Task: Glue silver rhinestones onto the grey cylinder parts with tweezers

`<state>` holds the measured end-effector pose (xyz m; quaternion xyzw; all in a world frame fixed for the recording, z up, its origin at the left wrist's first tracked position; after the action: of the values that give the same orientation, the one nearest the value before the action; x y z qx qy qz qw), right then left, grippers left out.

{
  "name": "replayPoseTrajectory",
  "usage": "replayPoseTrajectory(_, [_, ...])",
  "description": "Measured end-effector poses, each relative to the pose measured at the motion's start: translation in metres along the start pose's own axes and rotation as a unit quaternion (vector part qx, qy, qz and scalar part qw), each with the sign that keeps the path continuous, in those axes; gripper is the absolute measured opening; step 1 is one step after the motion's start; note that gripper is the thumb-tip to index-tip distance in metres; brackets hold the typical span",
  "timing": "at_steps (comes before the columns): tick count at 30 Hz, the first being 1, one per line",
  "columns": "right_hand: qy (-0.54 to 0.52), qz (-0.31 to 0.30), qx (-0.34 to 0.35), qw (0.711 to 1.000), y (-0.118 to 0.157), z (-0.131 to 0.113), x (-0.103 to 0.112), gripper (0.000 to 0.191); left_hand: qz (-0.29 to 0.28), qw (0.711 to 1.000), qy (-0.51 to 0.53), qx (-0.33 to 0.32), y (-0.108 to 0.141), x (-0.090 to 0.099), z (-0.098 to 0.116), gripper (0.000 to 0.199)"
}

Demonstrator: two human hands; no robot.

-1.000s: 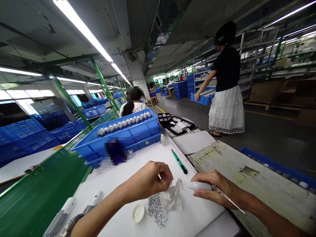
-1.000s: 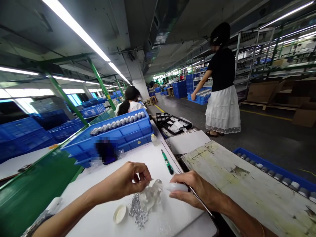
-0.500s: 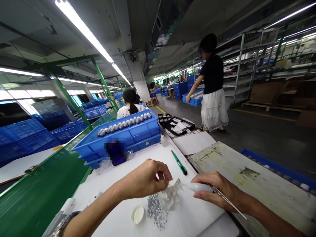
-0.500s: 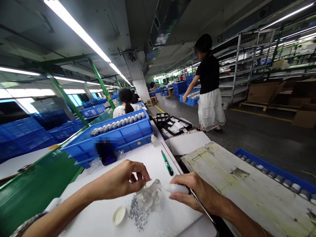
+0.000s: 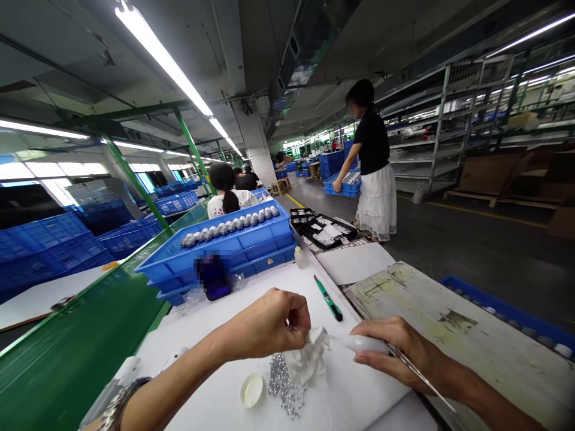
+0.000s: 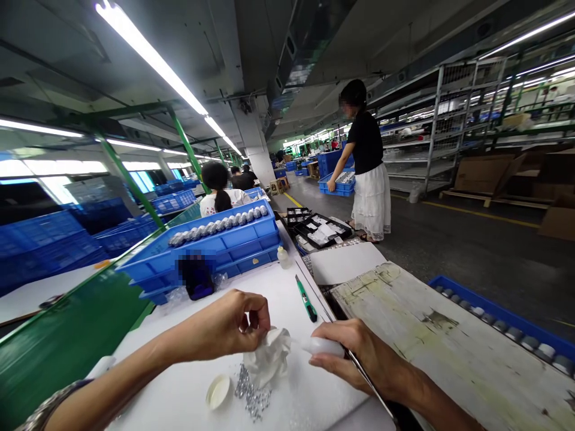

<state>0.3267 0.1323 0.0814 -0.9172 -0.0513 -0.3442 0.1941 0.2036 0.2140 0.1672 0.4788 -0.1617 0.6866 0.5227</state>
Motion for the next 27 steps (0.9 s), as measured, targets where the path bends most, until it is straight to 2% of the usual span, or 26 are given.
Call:
replayPoseTrajectory(3, [-0.005,0.035,-0.021,0.999,0.010,0.013,0.007,0.026,0.024,1.000,0.011,0.009,0.002,0.010,-0.013,0.010])
replayPoseTrajectory(6, [-0.077,0.013,-0.052,0.996,0.013,0.023,-0.001,0.025,0.072,0.997,0.023,0.023,0.001,0.029,-0.032,0.014])
replayPoseTrajectory(11, [-0.092,0.060,-0.081,0.991,0.009,0.035,-0.023,0.020,0.228,0.970,0.012,0.085,-0.024,0.079,-0.080,0.021])
replayPoseTrajectory(13, [-0.076,0.073,-0.087,0.991,0.007,0.044,-0.037,0.016,0.277,0.952,0.006,0.126,-0.042,0.090,-0.105,0.026])
replayPoseTrajectory(16, [-0.035,0.079,-0.083,0.993,0.007,0.055,-0.054,0.015,0.289,0.941,0.014,0.174,-0.075,0.080,-0.142,0.029])
replayPoseTrajectory(20, [0.034,0.063,-0.068,0.995,0.009,0.067,-0.071,0.015,0.256,0.949,0.030,0.184,-0.106,0.041,-0.173,0.029])
replayPoseTrajectory(23, [0.040,0.077,-0.070,0.994,0.014,0.074,-0.074,0.015,0.252,0.953,0.024,0.166,-0.108,0.021,-0.178,0.032])
replayPoseTrajectory(27, [0.036,0.122,-0.044,0.991,0.019,0.066,-0.061,0.024,0.277,0.951,0.002,0.136,-0.083,0.025,-0.174,0.030])
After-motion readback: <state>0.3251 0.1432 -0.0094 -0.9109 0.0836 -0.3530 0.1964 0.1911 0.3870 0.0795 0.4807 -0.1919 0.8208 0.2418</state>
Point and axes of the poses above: each hand's wrist, its own y-axis away from the middle knuckle, its own x-axis out of the back of the hand, z = x × y, the point moved 10 cm from there along -y, towards the middle knuckle, and after that the axes turned 8 degrees about -z, right-handed, at the moved point
